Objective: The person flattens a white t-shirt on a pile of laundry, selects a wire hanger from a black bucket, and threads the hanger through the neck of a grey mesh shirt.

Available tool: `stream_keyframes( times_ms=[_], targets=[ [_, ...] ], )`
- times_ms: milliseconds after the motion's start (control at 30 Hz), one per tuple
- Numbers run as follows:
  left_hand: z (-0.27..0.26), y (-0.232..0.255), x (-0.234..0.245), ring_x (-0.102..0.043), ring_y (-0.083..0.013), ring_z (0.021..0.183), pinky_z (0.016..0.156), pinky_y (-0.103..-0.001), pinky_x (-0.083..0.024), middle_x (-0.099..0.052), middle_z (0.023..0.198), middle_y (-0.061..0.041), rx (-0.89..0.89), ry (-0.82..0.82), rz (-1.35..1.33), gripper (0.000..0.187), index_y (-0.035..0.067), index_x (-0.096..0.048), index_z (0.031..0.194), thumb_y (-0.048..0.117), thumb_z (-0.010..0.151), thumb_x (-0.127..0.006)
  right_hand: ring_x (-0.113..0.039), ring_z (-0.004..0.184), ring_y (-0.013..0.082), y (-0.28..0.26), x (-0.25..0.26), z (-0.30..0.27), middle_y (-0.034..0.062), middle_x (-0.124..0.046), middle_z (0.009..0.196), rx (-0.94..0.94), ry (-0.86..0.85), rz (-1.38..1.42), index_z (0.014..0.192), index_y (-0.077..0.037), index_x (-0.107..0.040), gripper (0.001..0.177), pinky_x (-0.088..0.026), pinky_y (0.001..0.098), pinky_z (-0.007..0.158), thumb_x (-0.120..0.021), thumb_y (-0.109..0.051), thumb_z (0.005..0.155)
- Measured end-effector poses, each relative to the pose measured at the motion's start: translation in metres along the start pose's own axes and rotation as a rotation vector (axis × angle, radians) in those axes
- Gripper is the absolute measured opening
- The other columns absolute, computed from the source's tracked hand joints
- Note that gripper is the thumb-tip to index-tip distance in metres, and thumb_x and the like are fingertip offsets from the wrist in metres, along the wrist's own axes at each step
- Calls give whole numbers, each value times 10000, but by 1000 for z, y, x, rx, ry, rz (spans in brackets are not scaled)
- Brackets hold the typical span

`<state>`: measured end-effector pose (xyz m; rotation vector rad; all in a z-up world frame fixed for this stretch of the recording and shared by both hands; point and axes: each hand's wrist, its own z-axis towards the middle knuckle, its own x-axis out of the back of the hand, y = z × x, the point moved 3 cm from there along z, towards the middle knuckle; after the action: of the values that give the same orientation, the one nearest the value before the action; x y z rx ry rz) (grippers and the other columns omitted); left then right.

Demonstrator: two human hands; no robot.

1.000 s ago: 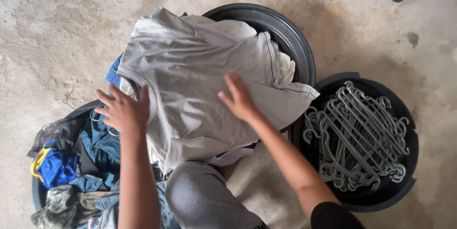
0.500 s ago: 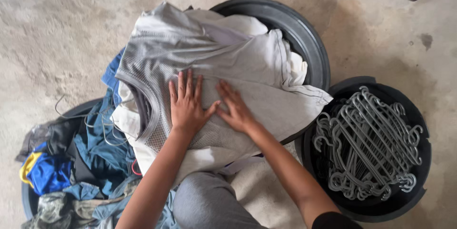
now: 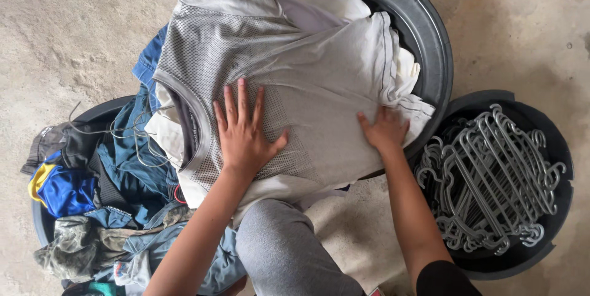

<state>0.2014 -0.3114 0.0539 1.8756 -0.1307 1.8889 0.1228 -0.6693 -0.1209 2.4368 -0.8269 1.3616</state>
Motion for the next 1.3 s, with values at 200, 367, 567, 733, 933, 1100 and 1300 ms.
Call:
stream_keyframes(
  times_ms=[200, 367, 567, 733, 933, 1100, 1300],
  targets=[
    [5, 14, 18, -152, -507, 1497, 1198, -647, -140, -196, 1639, -265, 44, -72, 32, 1096, 107, -402, 1556, 779, 716, -611, -440, 1465, 383, -27, 40, -7, 204, -410, 1617, -70, 91, 102, 1599, -35, -378, 820, -375, 464, 1205, -511, -581, 1003],
    [37, 18, -8, -177, -427, 1607, 1289, -623, -151, -216, 1726, -237, -162, -8, 23, 1057, 64, -403, 1616, 770, 850, -583, -364, 1518, 393, -117, 22, 29, 252, -373, 1631, 670, 431, 498, 1557, -10, -428, 647, -351, 450, 1229, -527, -426, 1072],
    [50, -20, -5, -127, -481, 1500, 1171, -636, -123, -210, 1664, -190, -7, -124, 9, 1073, 104, -401, 1547, 799, 744, -558, -305, 1544, 329, -87, 15, 136, 167, -329, 1666, 521, 266, 61, 1597, -51, -342, 731, -250, 455, 1258, -469, -530, 1058],
    [48, -34, -6, -140, -527, 1533, 1246, -605, -154, -202, 1653, -323, 31, 59, -120, 1131, -33, -350, 1610, 815, 880, -514, -245, 1488, 419, -40, 49, 159, 118, -179, 1679, -27, 196, 17, 1576, -172, -326, 738, -232, 606, 1146, -500, -584, 989],
    [58, -33, -18, -312, -463, 1479, 1184, -561, -294, -342, 1620, -244, 63, 152, 0, 841, 56, -406, 1568, 592, 954, -614, -583, 1284, 425, -70, 67, 142, 220, -532, 1429, 419, 580, 175, 1579, -123, -440, 649, -512, 480, 1058, -695, -237, 994],
    [120, -64, -18, -540, -320, 1253, 1011, -450, -453, -510, 1491, -143, 80, 174, 143, 512, 137, -546, 1527, 258, 1040, -650, -670, 913, 478, -147, 75, 143, 279, -696, 993, 458, 478, 265, 1534, -122, -472, 596, -523, 555, 793, -667, -147, 971],
    [159, -105, 17, -685, -282, 928, 832, -456, -530, -727, 982, -71, 24, 183, 131, 93, 165, -682, 1036, 247, 994, -670, -717, 869, 398, -168, 94, 161, 223, -734, 905, 456, 391, 223, 974, -75, -764, 144, -562, 483, 781, -659, -140, 900]
  ],
)
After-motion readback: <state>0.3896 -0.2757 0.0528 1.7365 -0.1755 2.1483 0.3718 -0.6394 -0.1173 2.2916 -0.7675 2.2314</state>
